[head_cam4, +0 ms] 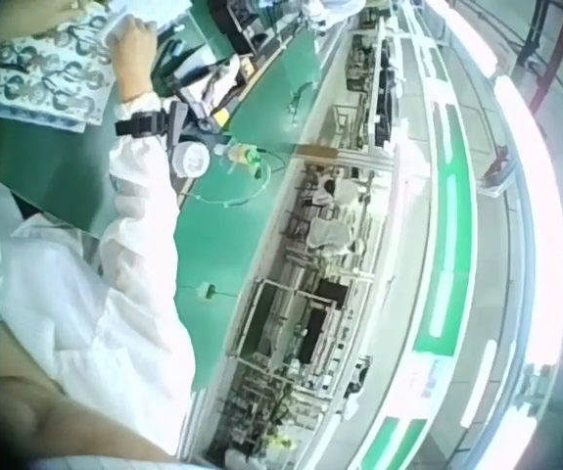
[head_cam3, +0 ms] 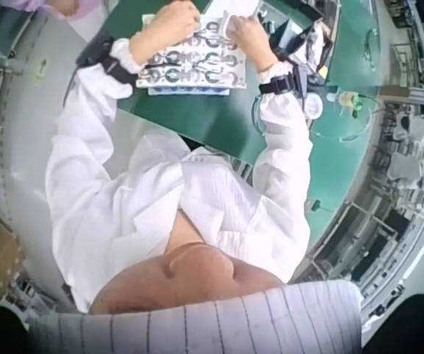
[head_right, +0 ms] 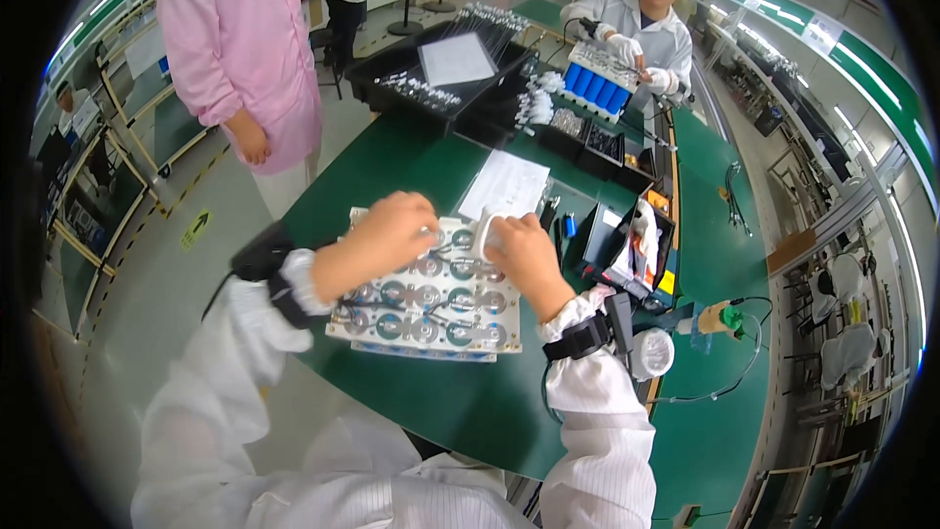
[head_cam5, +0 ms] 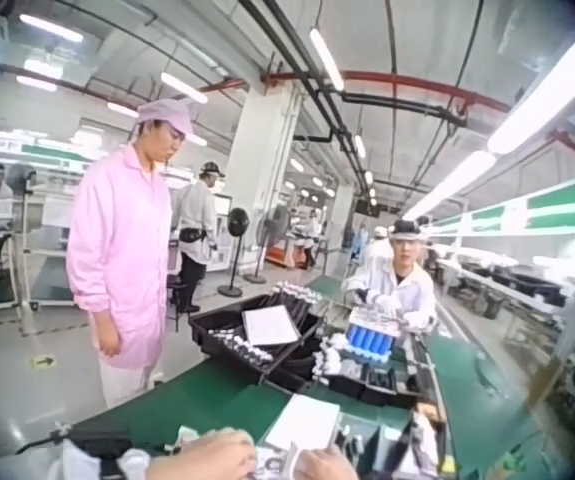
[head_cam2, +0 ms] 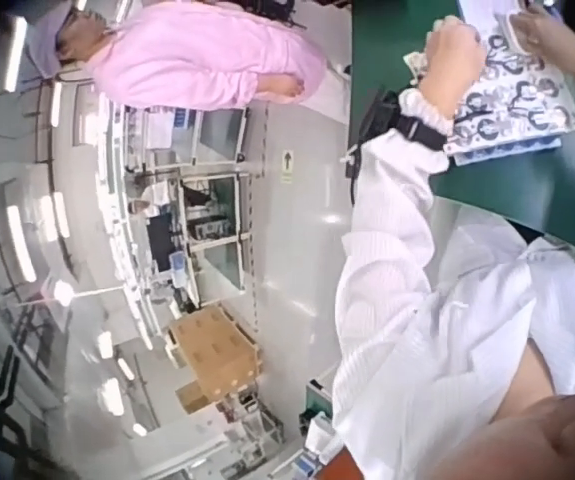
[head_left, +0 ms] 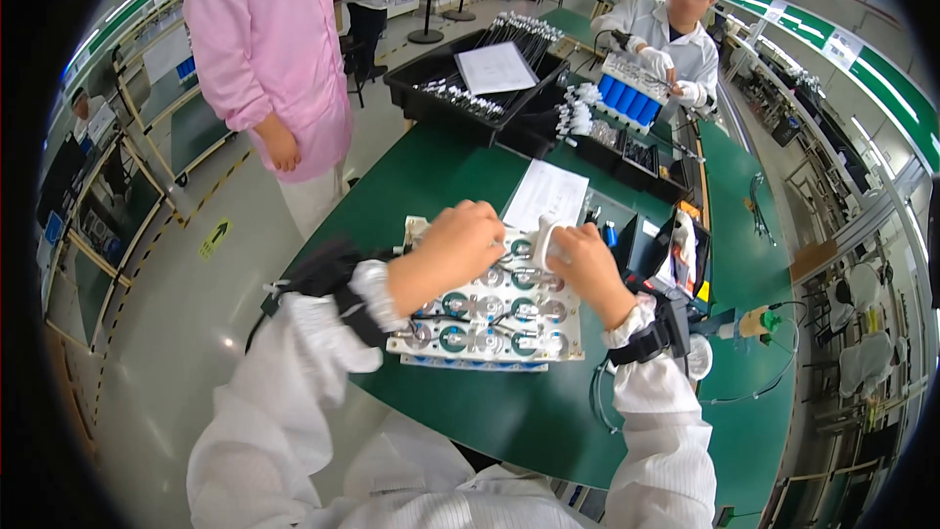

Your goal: The person uses a wrench to tighten a bolt on a battery module, marks it with a pen, and wipes it with a cloth. Then, they apply adhesive using a dispenser before turning the module over.

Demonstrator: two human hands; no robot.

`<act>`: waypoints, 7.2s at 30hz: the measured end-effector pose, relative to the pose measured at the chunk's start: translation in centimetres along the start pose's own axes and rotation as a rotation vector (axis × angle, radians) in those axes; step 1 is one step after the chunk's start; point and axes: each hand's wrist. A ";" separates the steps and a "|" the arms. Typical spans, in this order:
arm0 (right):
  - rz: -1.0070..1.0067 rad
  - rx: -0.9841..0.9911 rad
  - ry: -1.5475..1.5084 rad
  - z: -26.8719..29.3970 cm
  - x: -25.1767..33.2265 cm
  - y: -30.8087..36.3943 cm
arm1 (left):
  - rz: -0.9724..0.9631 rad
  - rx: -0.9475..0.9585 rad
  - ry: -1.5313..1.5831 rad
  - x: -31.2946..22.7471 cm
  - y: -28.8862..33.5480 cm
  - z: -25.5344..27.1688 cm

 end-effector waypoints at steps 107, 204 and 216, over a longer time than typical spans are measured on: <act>0.085 0.094 -0.670 0.3 0.7 1.4 | -0.128 0.139 0.062 -0.2 0.4 -1.5; -0.569 -0.041 -0.662 2.7 7.7 7.9 | -0.308 0.213 -0.051 -4.7 3.1 -3.0; -0.453 -0.246 -0.256 0.4 9.3 7.3 | -0.003 0.092 0.002 -5.1 3.6 -4.1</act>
Point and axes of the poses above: each hand's wrist, its own y-axis away from the middle knuckle, its own z-axis out of the back of the hand, x = y × z, and after that the axes turned 4 degrees about -x, right-handed
